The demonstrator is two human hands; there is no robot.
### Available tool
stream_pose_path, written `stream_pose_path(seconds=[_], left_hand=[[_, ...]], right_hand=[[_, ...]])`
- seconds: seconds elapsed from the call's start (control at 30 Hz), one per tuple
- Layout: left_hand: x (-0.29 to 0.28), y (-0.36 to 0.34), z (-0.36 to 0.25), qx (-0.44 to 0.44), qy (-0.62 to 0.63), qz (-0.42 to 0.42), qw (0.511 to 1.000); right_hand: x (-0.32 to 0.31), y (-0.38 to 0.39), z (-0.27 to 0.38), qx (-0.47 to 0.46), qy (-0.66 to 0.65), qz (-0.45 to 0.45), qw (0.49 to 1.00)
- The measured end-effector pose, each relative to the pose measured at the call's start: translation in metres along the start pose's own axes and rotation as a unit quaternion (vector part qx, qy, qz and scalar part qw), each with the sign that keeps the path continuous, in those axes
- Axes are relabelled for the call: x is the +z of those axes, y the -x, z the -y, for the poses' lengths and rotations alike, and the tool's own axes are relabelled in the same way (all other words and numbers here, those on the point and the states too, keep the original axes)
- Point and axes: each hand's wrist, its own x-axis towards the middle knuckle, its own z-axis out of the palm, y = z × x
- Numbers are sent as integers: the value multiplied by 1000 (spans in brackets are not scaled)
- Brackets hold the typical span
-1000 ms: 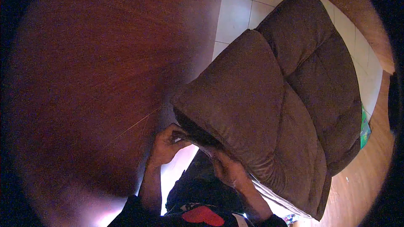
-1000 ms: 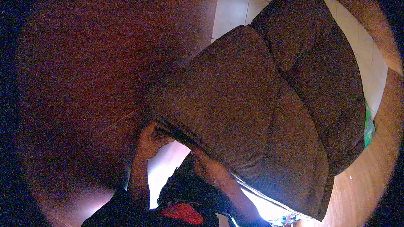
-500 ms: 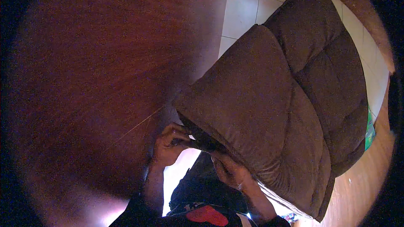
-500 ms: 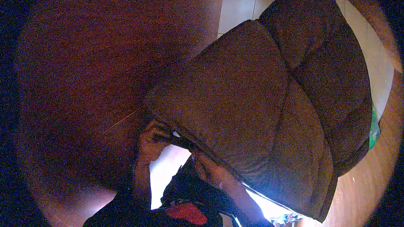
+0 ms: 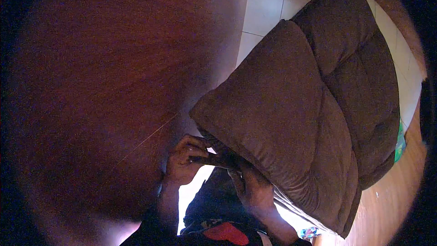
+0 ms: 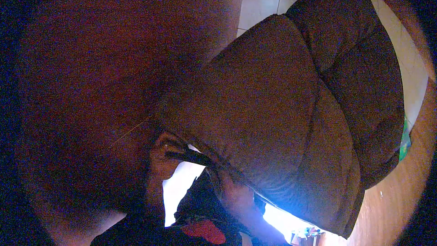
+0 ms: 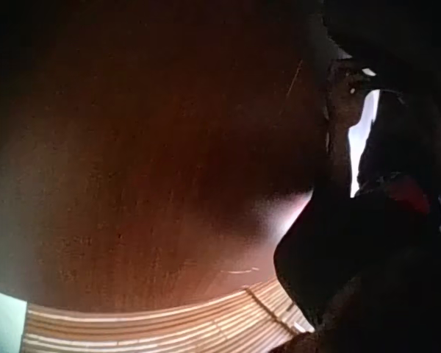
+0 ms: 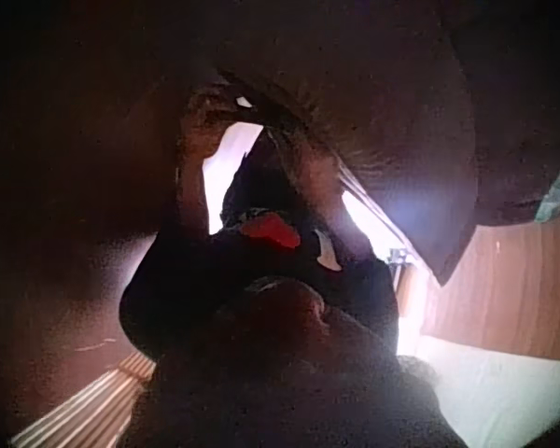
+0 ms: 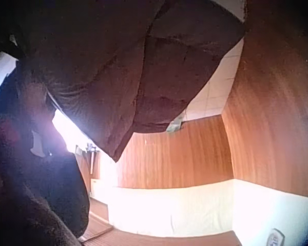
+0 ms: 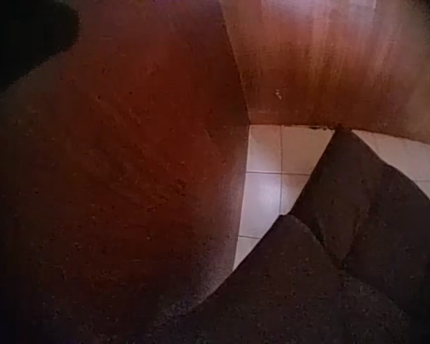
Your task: The person repairs a sofa by cutting fabric with scissors, hammering along the cushion edge with a hammer, turning the sofa upright, and hammering its corner.
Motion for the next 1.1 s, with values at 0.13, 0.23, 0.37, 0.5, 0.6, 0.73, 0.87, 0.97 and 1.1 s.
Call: stream_pose_path(seconds=[0.13, 0.23, 0.37, 0.5, 0.6, 0.73, 0.87, 0.97, 1.1], left_hand=[[6, 8, 12, -4, 79, -23, 997], [7, 6, 14, 13, 98, -25, 995], [1, 2, 3, 27, 22, 4, 999], [12, -2, 10, 42, 23, 9, 999], [7, 3, 7, 26, -19, -7, 999], [9, -6, -1, 33, 9, 3, 999], [9, -5, 0, 26, -23, 4, 999], [15, -6, 1, 26, 10, 0, 1000], [11, -6, -6, 24, -4, 1, 1000]], right_hand=[[10, 6, 6, 69, 39, 29, 996], [5, 7, 10, 71, 150, 86, 982], [9, 8, 13, 57, 114, 50, 991], [6, 15, 10, 126, 58, 46, 989], [17, 23, 8, 118, 73, 13, 990], [22, 27, 7, 80, 140, -52, 986], [27, 27, 12, 82, 128, -54, 987], [27, 25, 11, 83, 139, -63, 985], [32, 24, 15, 82, 126, -69, 986]])
